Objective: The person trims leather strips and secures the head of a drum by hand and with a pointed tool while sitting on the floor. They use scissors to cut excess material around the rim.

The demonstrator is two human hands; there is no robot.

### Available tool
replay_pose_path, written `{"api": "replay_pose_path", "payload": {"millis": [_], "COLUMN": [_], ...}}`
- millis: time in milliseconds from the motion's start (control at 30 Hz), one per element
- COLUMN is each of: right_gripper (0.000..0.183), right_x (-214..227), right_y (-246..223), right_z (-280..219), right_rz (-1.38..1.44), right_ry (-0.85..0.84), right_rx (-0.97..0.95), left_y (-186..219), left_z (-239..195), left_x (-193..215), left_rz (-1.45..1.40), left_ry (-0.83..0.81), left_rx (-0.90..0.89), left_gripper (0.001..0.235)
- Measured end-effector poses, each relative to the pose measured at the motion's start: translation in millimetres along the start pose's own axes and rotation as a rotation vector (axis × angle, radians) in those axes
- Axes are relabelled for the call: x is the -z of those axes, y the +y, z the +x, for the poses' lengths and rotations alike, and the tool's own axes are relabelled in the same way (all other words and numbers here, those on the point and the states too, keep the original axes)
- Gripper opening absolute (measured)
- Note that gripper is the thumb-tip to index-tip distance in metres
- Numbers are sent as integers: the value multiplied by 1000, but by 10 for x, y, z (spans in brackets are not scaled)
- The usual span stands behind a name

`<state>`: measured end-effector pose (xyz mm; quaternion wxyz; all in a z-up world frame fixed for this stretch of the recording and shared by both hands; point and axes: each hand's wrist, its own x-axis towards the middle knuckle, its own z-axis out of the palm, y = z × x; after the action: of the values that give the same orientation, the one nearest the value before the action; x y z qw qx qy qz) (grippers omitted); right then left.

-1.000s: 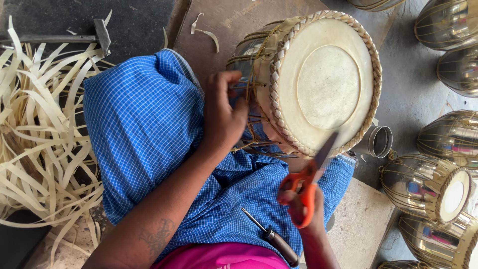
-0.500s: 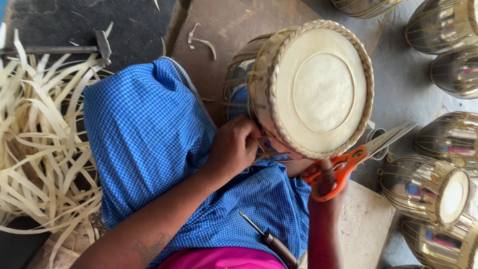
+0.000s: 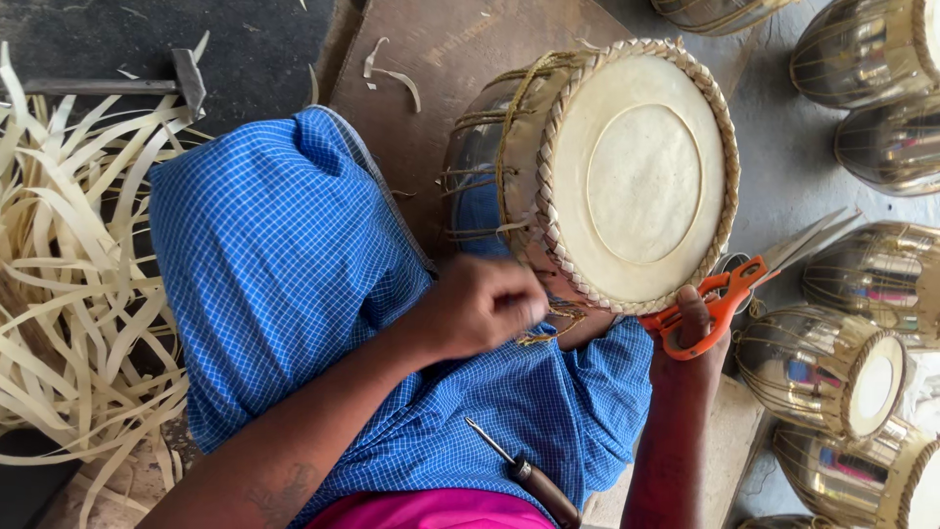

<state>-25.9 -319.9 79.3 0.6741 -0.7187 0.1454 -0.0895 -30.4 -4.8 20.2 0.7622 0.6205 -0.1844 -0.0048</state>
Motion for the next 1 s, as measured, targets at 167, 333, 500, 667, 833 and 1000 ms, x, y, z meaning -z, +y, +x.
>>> {"api": "replay_pose_path", "payload": {"millis": [167, 333, 500, 667, 833, 1000], "right_gripper": [48, 48, 45, 42, 30, 30], "right_x": [46, 19, 49, 47, 23, 29], "right_y": [23, 34, 40, 23, -34, -133], "right_z": [10, 5, 14, -10, -200, -416], "right_rz": [16, 32, 26, 1, 4, -38], "right_ry": [-39, -43, -4, 10, 0, -6], "right_rx": [13, 18, -15, -4, 14, 71], "left_y": [102, 104, 71, 66, 2, 71], "left_z": [133, 256, 239, 195, 213, 314], "left_x": [104, 27, 90, 115, 94, 76], "left_rz": [280, 526, 496, 181, -350, -311], "left_ry": [331, 359, 338, 280, 239, 262], "left_rx": [4, -186, -200, -66, 104, 382], "left_gripper": [16, 28, 17, 16, 13, 8]}}
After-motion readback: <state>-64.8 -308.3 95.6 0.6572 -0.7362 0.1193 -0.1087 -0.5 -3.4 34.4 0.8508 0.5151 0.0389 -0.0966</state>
